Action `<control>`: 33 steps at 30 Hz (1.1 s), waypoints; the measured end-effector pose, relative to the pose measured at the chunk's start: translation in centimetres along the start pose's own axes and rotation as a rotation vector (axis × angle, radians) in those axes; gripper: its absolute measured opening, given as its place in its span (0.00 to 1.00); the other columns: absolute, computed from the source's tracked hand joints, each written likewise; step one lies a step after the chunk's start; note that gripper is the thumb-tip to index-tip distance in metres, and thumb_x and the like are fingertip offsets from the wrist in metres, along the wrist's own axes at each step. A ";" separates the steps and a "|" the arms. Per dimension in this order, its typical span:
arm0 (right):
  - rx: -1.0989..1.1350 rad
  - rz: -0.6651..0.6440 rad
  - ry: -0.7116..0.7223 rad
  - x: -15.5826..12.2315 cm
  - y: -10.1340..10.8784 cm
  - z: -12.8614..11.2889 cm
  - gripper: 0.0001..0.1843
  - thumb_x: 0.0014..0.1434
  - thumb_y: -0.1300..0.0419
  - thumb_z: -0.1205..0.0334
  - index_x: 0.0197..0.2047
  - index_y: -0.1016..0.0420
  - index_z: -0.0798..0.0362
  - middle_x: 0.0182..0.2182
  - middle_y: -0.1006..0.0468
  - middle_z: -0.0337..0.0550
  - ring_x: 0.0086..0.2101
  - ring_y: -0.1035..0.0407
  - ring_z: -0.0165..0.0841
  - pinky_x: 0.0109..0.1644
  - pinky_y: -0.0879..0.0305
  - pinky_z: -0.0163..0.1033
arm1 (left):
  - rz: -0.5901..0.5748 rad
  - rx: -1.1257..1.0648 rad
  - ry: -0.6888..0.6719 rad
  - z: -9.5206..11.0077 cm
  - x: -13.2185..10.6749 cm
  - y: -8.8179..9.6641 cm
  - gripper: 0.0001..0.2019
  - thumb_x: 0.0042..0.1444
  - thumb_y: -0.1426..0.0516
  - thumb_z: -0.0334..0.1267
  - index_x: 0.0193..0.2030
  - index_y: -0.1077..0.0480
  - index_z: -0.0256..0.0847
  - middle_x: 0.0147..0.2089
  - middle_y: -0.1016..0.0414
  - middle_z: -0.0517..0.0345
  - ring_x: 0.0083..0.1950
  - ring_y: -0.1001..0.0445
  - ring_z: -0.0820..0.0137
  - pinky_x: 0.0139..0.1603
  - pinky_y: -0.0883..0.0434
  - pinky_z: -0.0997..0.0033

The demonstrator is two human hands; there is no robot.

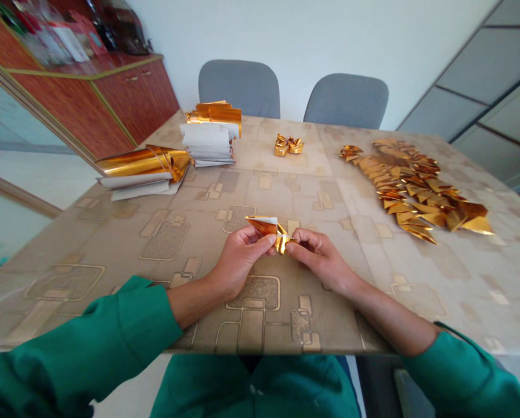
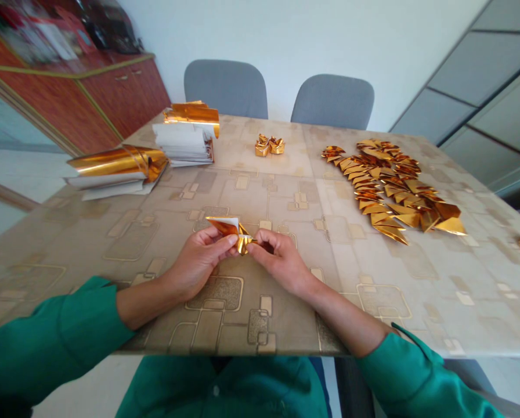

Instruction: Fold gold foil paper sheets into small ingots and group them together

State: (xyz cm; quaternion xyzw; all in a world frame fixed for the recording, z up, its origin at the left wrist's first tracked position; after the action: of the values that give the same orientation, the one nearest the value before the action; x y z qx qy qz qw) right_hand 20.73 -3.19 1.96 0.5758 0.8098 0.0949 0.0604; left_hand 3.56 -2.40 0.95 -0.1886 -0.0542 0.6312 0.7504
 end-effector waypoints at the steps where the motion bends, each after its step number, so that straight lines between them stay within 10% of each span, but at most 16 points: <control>1: -0.005 0.001 0.004 0.0 0.0 -0.1 0.21 0.60 0.41 0.48 0.24 0.41 0.51 0.21 0.44 0.32 0.24 0.51 0.27 0.28 0.54 0.36 | -0.002 0.003 0.002 0.0 0.0 0.0 0.10 0.49 0.34 0.37 0.36 0.25 0.35 0.31 0.25 0.59 0.31 0.31 0.76 0.36 0.33 0.74; 15: 0.153 -0.012 -0.069 0.0 -0.2 0.0 0.21 0.58 0.39 0.45 0.25 0.38 0.51 0.20 0.42 0.32 0.22 0.52 0.26 0.27 0.55 0.35 | -0.008 0.027 -0.102 0.6 -0.5 -0.3 0.19 0.49 0.33 0.37 0.26 0.44 0.41 0.25 0.30 0.66 0.27 0.28 0.77 0.32 0.33 0.77; 33: 0.180 -0.024 -0.064 0.2 -0.7 -0.2 0.21 0.52 0.35 0.41 0.29 0.30 0.52 0.23 0.34 0.35 0.26 0.44 0.28 0.29 0.48 0.35 | 0.019 0.183 -0.246 1.0 -0.6 -0.5 0.05 0.47 0.34 0.34 0.31 0.24 0.39 0.32 0.22 0.59 0.34 0.25 0.72 0.39 0.28 0.72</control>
State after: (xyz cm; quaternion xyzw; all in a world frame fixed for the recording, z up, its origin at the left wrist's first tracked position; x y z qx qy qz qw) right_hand 19.98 -3.28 1.95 0.5720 0.8195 0.0027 0.0352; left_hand 3.55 -2.87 2.15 -0.0412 -0.0864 0.6590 0.7460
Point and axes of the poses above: each hand's wrist, its own x-axis towards the middle knuckle, its own y-axis out of the back of the hand, z = x × y, the point moved 1 cm from there along x, towards the middle knuckle
